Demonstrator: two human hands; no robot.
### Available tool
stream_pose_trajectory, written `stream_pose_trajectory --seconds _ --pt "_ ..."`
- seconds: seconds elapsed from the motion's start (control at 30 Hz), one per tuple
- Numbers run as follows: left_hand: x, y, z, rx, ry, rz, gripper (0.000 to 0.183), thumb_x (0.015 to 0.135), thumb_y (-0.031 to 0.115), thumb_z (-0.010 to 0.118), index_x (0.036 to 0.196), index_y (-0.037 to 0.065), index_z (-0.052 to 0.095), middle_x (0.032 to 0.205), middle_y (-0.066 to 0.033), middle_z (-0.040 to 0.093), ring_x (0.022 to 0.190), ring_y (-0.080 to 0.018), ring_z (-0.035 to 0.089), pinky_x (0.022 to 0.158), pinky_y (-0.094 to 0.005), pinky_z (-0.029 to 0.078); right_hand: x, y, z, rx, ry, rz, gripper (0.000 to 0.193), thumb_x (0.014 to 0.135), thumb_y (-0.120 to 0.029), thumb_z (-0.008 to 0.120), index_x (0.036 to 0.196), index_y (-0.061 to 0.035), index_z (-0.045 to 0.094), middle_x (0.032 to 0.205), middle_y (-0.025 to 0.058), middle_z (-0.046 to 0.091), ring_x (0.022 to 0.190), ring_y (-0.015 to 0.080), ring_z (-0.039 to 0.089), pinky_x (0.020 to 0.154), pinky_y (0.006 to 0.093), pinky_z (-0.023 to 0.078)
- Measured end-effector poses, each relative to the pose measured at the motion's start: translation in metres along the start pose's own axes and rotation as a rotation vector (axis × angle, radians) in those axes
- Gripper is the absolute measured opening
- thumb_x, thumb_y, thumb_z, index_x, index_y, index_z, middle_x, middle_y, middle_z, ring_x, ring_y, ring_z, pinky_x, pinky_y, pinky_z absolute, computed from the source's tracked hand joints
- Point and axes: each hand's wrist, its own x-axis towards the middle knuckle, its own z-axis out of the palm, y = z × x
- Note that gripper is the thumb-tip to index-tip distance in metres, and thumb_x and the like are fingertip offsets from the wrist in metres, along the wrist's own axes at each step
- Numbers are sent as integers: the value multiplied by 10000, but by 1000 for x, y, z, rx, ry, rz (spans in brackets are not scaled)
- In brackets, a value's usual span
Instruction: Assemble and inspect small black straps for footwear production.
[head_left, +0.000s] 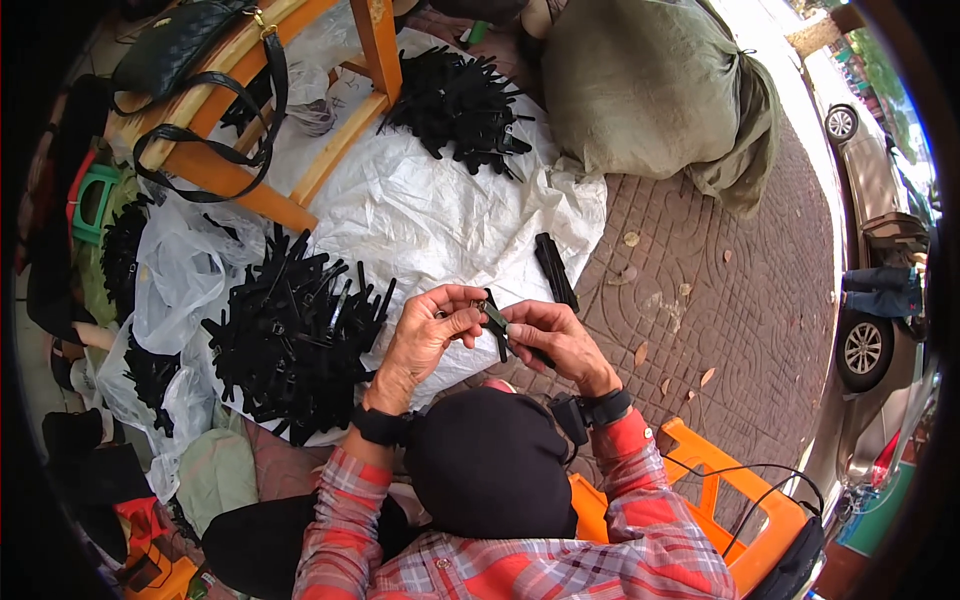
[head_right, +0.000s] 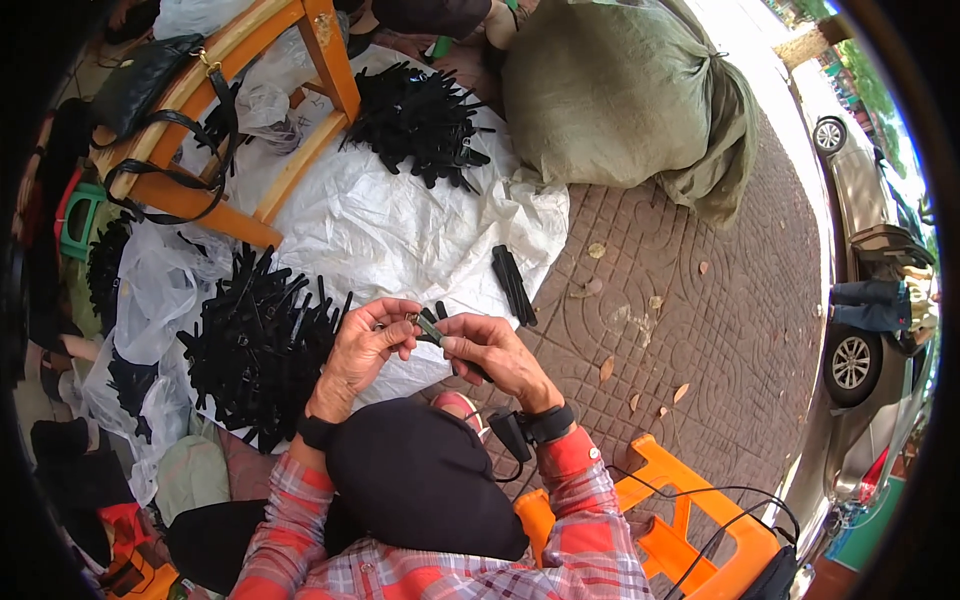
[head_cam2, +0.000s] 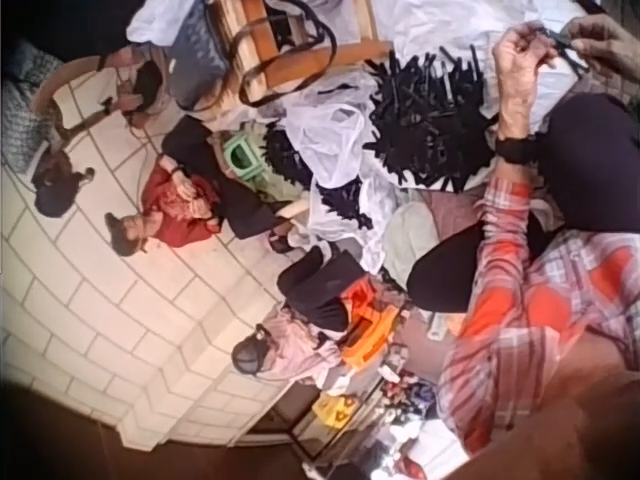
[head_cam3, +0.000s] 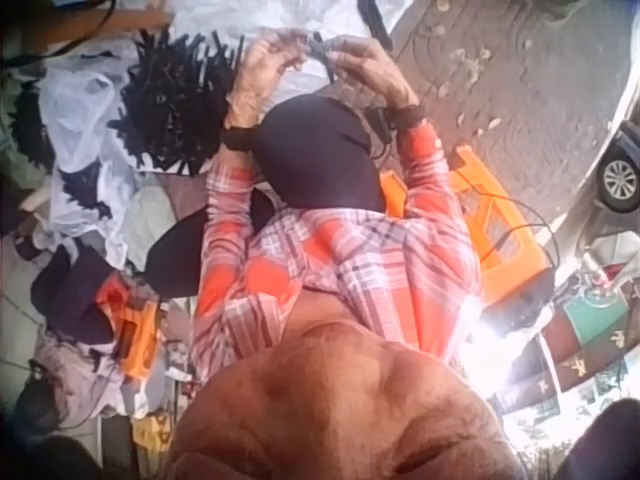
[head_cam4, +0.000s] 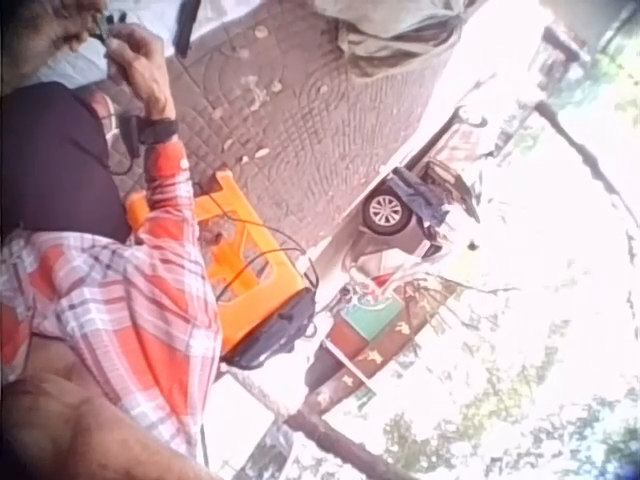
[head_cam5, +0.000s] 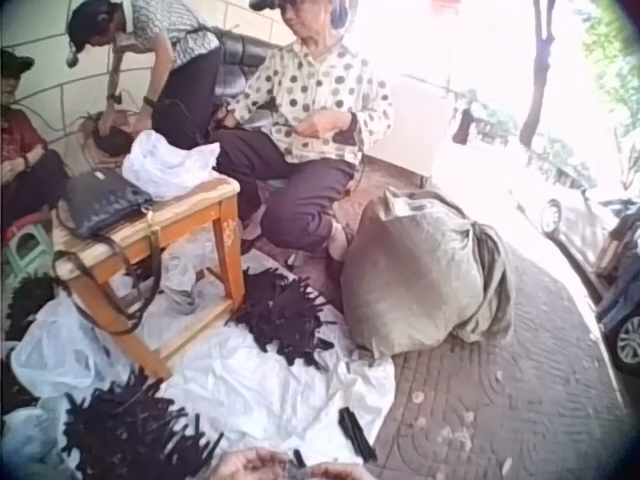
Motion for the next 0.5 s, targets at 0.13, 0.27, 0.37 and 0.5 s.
stream_pose_trajectory --seconds 0.13,0.27,0.37,0.5 --pt "-3 0 -2 31 14 -22 282 812 110 671 1043 -31 592 758 -67 631 594 -85 554 526 -190 445 -3 0 -1 25 -31 8 213 875 -104 588 1050 16 586 684 -4 537 530 42 465 419 184 338" --pt "-7 3 4 187 -65 23 225 805 91 677 997 -10 618 705 -40 606 550 -57 508 474 -180 393 2 -7 5 1 -67 9 174 865 -103 601 990 16 581 709 11 557 538 46 475 417 182 334" --pt "-10 5 7 215 -53 67 211 791 78 691 981 13 628 669 -6 570 531 -37 460 461 -170 349 6 -14 13 24 -60 -12 162 851 -108 624 945 12 568 727 22 574 544 50 485 423 182 337" --pt "-15 15 0 179 9 84 206 771 62 702 963 25 638 648 31 525 545 -25 418 477 -164 325 6 -21 18 -31 -7 10 152 870 -148 605 925 -7 584 729 9 571 551 47 482 444 180 345"
